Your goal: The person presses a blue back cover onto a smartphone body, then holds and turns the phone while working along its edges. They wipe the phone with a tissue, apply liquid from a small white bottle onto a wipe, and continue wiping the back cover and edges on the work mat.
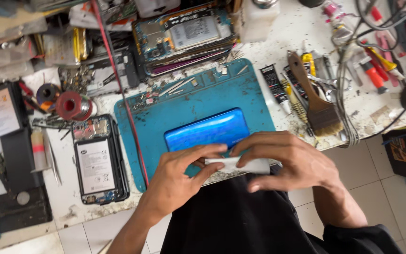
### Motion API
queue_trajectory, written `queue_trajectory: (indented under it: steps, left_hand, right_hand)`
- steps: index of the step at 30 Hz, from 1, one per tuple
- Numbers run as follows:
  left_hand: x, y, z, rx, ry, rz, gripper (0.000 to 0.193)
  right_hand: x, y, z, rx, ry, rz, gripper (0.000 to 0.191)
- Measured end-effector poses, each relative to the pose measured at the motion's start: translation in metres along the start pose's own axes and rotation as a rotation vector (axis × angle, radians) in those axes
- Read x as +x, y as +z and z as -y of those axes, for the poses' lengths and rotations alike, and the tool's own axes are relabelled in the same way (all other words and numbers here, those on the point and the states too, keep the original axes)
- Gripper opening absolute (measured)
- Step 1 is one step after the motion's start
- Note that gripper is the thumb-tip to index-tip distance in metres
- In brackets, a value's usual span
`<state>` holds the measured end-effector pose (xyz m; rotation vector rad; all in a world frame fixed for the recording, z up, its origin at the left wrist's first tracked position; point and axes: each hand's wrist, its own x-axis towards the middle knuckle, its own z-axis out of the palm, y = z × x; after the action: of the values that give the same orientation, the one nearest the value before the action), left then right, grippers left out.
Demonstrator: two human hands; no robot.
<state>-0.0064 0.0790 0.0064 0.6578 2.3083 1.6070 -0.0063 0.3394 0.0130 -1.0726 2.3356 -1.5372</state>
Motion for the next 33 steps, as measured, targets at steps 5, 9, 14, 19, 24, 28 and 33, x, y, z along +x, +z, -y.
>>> queue_trajectory:
  steps: [5,9,14,19,24,28,33]
  left_hand:
    - [0.011,-0.004,-0.016,0.212,0.207,-0.034,0.036]
    - [0.020,-0.022,-0.025,0.308,0.164,-0.284,0.025]
    - [0.018,-0.025,-0.026,0.297,0.162,-0.298,0.024]
    - [0.013,-0.015,-0.016,0.253,0.191,-0.235,0.024]
    - [0.004,-0.017,-0.006,0.182,0.208,-0.228,0.024]
    - [0.003,-0.016,0.002,0.158,0.169,-0.250,0.030]
    - [0.011,-0.010,-0.001,0.236,0.201,-0.303,0.066]
  right_hand:
    - [-0.003,0.011,-0.009,-0.068,0.121,-0.088,0.017]
    - [-0.006,-0.005,-0.026,-0.232,0.154,-0.218,0.017]
    - [0.038,-0.037,-0.042,-0.763,0.145,-0.723,0.043]
    - [0.094,-0.062,-0.076,-0.899,0.245,-0.753,0.084]
    - [0.107,-0.074,-0.096,-0.856,0.431,-0.677,0.072]
    - [0.089,-0.064,-0.068,-0.838,0.430,-0.671,0.064]
    - [0.040,-0.026,-0.008,-0.905,0.353,-0.651,0.061]
